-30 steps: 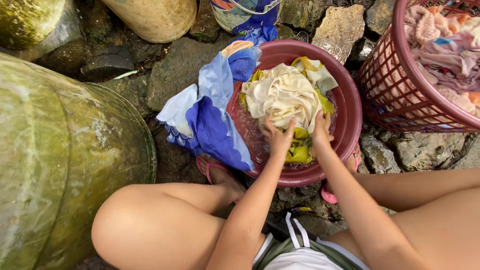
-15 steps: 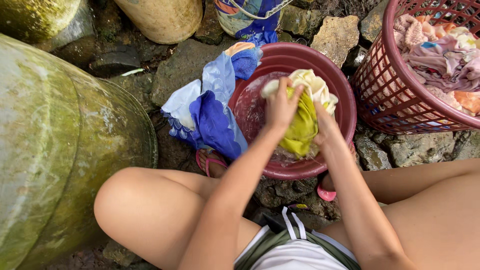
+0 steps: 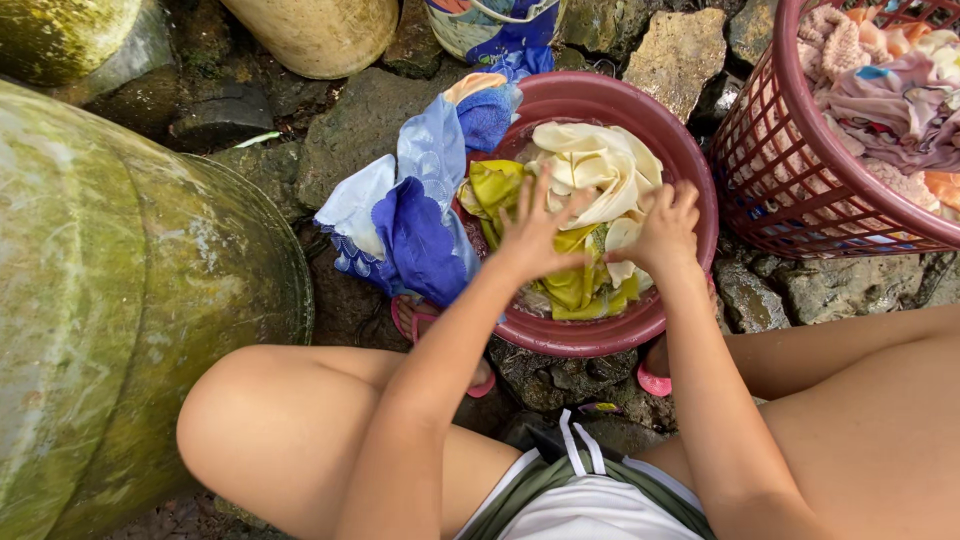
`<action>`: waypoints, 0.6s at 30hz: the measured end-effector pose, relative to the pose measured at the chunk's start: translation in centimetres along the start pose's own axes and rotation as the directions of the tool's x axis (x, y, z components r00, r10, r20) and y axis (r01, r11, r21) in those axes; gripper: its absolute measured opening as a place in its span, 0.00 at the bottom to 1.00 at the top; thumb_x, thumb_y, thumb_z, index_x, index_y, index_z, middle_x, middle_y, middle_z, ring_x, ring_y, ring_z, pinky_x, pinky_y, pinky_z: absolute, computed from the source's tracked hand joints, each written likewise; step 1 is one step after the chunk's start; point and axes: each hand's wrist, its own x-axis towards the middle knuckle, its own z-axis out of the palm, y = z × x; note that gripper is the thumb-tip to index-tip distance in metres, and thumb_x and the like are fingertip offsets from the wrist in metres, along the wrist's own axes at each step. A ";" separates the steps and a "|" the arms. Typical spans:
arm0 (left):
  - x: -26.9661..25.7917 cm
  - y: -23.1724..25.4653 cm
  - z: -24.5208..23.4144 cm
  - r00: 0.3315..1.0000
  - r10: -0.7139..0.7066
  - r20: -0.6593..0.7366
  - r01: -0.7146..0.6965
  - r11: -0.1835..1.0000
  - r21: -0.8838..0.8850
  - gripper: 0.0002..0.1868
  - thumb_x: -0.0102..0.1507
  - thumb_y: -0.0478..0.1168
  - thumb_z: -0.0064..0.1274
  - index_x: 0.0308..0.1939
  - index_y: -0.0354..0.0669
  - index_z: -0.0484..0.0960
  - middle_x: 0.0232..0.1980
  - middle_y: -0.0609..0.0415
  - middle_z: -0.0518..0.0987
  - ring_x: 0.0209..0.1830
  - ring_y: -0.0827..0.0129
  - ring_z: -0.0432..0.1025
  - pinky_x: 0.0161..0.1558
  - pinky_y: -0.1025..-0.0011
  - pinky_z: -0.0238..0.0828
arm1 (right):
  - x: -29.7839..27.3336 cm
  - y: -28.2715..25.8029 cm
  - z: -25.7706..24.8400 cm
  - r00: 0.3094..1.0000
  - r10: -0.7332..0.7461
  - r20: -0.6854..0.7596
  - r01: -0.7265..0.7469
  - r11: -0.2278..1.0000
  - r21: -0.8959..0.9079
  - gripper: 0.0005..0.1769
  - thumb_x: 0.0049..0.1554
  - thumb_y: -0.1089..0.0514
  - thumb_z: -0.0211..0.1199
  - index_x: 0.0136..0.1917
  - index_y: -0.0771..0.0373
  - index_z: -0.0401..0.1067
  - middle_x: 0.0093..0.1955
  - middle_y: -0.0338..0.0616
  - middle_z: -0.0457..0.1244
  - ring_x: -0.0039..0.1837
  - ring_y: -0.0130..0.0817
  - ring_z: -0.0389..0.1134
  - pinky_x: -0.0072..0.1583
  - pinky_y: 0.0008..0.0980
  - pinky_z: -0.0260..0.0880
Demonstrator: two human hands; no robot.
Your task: The person washes clothes by hand in a basin, scrubbing and rinsing various garments before placing them into a nearby basket.
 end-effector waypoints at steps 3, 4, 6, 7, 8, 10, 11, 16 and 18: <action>-0.8 1.0 2.6 0.997 0.017 0.074 -0.021 0.999 0.044 0.60 0.36 0.67 0.63 0.63 0.83 0.38 0.69 0.48 0.19 0.69 0.40 0.22 0.53 0.24 0.32 | 1.9 -1.5 0.3 0.991 -0.063 0.115 0.078 0.989 -0.129 0.80 0.19 0.41 0.78 0.73 0.39 0.28 0.73 0.52 0.18 0.73 0.62 0.24 0.62 0.68 0.43; -0.7 0.8 3.4 0.997 0.008 0.075 -0.011 0.999 0.044 0.62 0.35 0.67 0.64 0.63 0.85 0.37 0.70 0.50 0.18 0.70 0.40 0.21 0.52 0.24 0.33 | 2.5 -1.6 0.9 0.979 -0.092 0.181 0.127 0.973 -0.192 0.85 0.18 0.39 0.79 0.73 0.39 0.21 0.72 0.52 0.15 0.72 0.62 0.20 0.63 0.70 0.38; -0.5 0.3 4.6 0.995 -0.028 0.100 0.022 0.998 0.060 0.64 0.33 0.66 0.65 0.63 0.88 0.35 0.70 0.51 0.17 0.70 0.41 0.19 0.52 0.23 0.34 | 3.0 -1.0 2.4 0.961 -0.158 0.227 0.210 0.950 -0.229 0.81 0.18 0.36 0.77 0.72 0.40 0.27 0.73 0.52 0.15 0.72 0.61 0.18 0.63 0.69 0.34; 0.0 0.1 4.9 0.992 -0.051 0.119 0.042 0.996 0.076 0.64 0.33 0.66 0.65 0.63 0.88 0.36 0.70 0.51 0.17 0.70 0.42 0.19 0.52 0.23 0.33 | 3.7 -0.7 2.8 0.950 -0.192 0.247 0.253 0.936 -0.244 0.80 0.17 0.34 0.77 0.72 0.41 0.29 0.74 0.52 0.16 0.72 0.61 0.17 0.64 0.69 0.33; 0.6 -0.2 5.1 0.988 -0.073 0.137 0.061 0.994 0.094 0.63 0.33 0.65 0.65 0.63 0.88 0.36 0.69 0.51 0.17 0.70 0.42 0.18 0.52 0.23 0.33 | 4.5 -0.4 3.1 0.946 -0.189 0.263 0.259 0.929 -0.264 0.79 0.17 0.31 0.75 0.72 0.42 0.31 0.74 0.52 0.18 0.73 0.62 0.18 0.64 0.69 0.32; 2.0 -0.7 5.3 0.977 -0.108 0.186 0.087 0.990 0.115 0.64 0.33 0.64 0.66 0.62 0.89 0.36 0.69 0.51 0.17 0.70 0.43 0.17 0.52 0.23 0.33 | 5.8 0.2 3.8 0.937 -0.178 0.302 0.272 0.913 -0.305 0.78 0.18 0.26 0.72 0.72 0.46 0.34 0.74 0.51 0.23 0.74 0.63 0.20 0.64 0.70 0.31; 2.8 -0.8 5.5 0.970 -0.121 0.211 0.096 0.988 0.124 0.64 0.33 0.64 0.66 0.62 0.89 0.36 0.69 0.52 0.17 0.70 0.44 0.17 0.52 0.23 0.33 | 6.4 0.3 4.1 0.937 -0.171 0.305 0.265 0.915 -0.304 0.78 0.18 0.26 0.72 0.72 0.47 0.35 0.74 0.51 0.25 0.74 0.62 0.22 0.65 0.70 0.30; 5.3 -2.4 6.0 0.986 -0.037 0.162 0.017 0.992 0.125 0.63 0.35 0.59 0.67 0.63 0.89 0.37 0.71 0.51 0.21 0.71 0.42 0.20 0.51 0.23 0.37 | 9.1 0.8 5.6 0.948 -0.173 0.267 0.229 0.954 -0.193 0.78 0.17 0.27 0.71 0.73 0.50 0.38 0.75 0.53 0.28 0.74 0.54 0.29 0.68 0.61 0.33; 6.2 -3.3 6.4 0.986 0.011 0.168 -0.027 0.996 0.088 0.62 0.35 0.57 0.67 0.63 0.88 0.38 0.72 0.51 0.24 0.71 0.39 0.23 0.53 0.29 0.42 | 10.2 1.1 6.9 0.940 -0.103 0.327 0.178 0.962 -0.209 0.72 0.24 0.28 0.68 0.74 0.47 0.36 0.76 0.51 0.28 0.73 0.53 0.35 0.70 0.59 0.31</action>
